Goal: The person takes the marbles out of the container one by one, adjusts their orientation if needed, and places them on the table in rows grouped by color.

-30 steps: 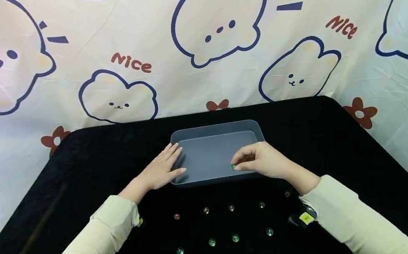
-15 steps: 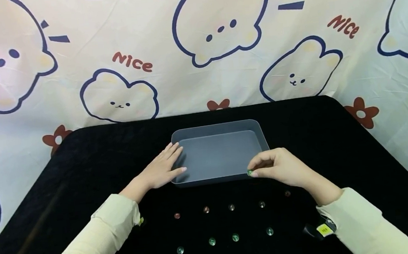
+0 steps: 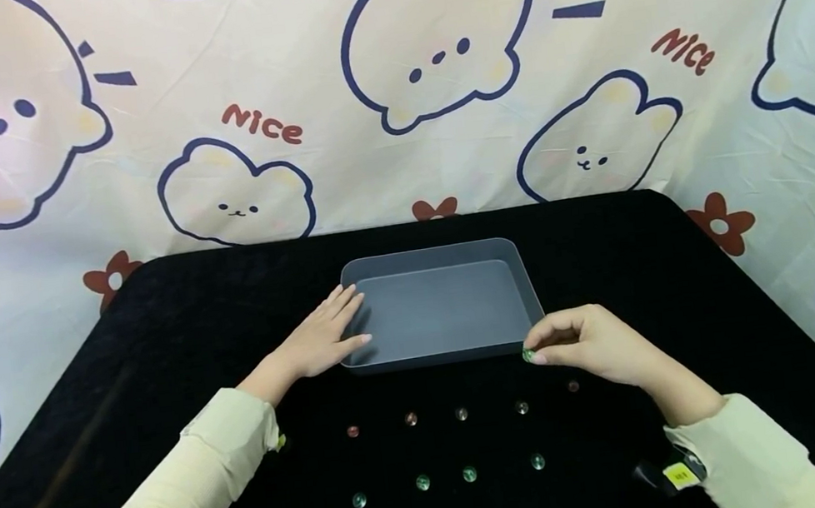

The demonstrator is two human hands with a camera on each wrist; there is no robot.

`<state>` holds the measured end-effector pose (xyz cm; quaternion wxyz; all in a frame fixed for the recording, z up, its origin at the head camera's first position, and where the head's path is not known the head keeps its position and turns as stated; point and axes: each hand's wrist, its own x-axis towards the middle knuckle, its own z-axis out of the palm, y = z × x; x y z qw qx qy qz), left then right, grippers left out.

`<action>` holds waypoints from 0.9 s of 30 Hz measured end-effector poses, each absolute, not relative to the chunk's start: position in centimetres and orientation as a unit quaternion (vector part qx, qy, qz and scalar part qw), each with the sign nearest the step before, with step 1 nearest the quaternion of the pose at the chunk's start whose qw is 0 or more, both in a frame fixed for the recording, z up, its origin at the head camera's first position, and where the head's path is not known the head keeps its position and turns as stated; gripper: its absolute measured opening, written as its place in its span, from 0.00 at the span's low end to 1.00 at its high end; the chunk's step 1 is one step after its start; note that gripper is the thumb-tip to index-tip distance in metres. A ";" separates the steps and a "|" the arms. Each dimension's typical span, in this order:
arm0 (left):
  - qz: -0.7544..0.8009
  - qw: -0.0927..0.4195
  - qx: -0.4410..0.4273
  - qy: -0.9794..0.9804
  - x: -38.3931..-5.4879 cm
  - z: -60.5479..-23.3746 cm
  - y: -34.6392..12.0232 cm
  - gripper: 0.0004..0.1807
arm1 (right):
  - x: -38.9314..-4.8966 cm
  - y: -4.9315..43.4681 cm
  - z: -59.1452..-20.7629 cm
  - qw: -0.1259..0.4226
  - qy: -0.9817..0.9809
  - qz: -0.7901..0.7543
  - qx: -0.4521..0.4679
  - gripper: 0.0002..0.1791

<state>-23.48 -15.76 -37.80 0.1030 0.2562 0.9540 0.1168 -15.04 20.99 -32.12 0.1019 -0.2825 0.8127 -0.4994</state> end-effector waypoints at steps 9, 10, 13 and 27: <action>0.115 0.106 0.255 0.954 -23.5 -37.7 -15.8 0.40 | -14.1 22.4 -33.2 0.138 0.790 -0.512 -0.309 0.06; 0.115 0.107 0.255 0.954 -23.6 -37.7 -15.8 0.40 | -14.0 22.5 -33.3 0.142 0.792 -0.507 -0.308 0.06; 0.114 0.108 0.254 0.954 -23.6 -37.8 -15.8 0.40 | -13.8 22.9 -33.7 0.156 0.793 -0.500 -0.311 0.06; 0.117 0.111 0.256 0.953 -23.4 -37.6 -15.7 0.39 | -12.8 24.5 -36.4 0.224 0.749 -0.509 -0.360 0.06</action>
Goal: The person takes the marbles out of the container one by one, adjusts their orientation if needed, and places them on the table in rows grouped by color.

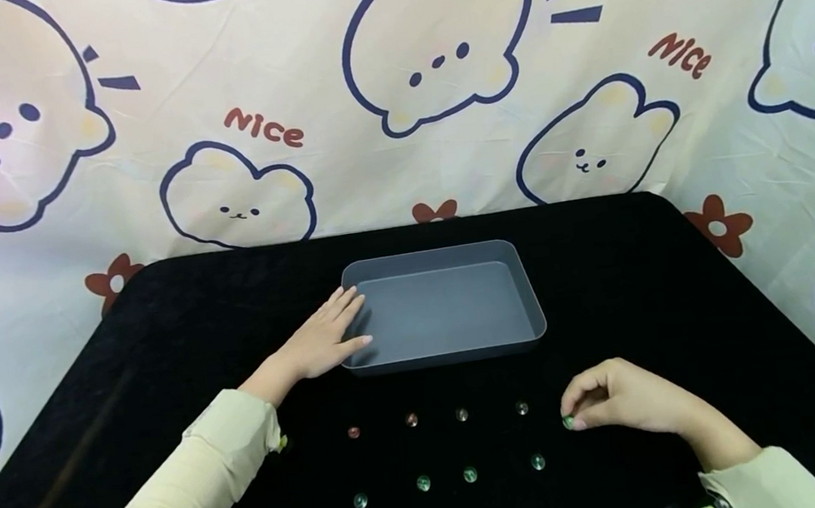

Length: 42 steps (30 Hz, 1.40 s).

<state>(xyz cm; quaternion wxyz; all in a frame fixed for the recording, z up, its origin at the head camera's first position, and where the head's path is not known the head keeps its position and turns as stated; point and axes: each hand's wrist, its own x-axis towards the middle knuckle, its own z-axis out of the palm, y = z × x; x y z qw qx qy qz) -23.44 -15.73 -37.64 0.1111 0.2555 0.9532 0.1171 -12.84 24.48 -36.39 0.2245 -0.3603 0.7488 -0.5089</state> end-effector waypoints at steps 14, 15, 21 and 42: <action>0.113 0.102 0.260 0.954 -23.4 -37.8 -15.7 0.40 | -12.3 25.1 -37.2 0.251 0.755 -0.472 -0.380 0.05; 0.113 0.102 0.260 0.953 -23.4 -37.8 -15.8 0.40 | -12.2 25.2 -37.2 0.252 0.757 -0.469 -0.379 0.05; 0.114 0.103 0.257 0.954 -23.5 -37.9 -15.7 0.39 | -12.1 25.2 -37.3 0.238 0.775 -0.453 -0.372 0.06; 0.121 0.112 0.248 0.955 -23.6 -38.0 -15.7 0.39 | -11.5 25.4 -38.7 0.170 0.791 -0.433 -0.398 0.05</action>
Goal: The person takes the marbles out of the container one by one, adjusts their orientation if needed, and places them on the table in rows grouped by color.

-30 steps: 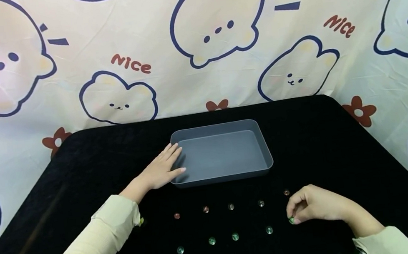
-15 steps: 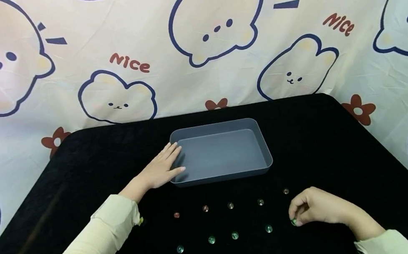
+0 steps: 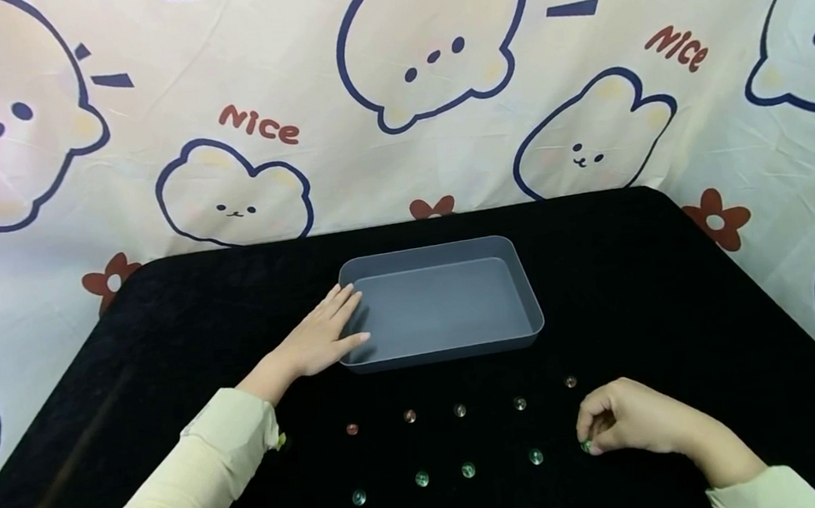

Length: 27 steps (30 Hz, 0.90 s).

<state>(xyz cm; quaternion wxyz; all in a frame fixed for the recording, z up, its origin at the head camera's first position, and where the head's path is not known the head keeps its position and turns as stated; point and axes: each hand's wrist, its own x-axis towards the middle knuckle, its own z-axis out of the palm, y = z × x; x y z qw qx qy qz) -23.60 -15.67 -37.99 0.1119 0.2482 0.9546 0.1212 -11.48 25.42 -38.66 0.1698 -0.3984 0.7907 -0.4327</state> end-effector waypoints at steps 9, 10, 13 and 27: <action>0.121 0.114 0.243 0.956 -23.4 -37.9 -15.9 0.39 | -11.5 25.6 -39.4 0.141 0.786 -0.426 -0.425 0.10; 0.118 0.115 0.242 0.956 -23.4 -37.8 -16.0 0.39 | -11.6 25.6 -39.5 0.140 0.784 -0.427 -0.428 0.10; 0.116 0.119 0.241 0.956 -23.4 -37.7 -15.9 0.39 | -11.7 25.9 -39.6 0.150 0.776 -0.437 -0.430 0.11; 0.137 0.142 0.255 0.947 -23.8 -37.3 -15.7 0.41 | -13.8 26.8 -38.1 0.147 0.787 -0.534 -0.272 0.12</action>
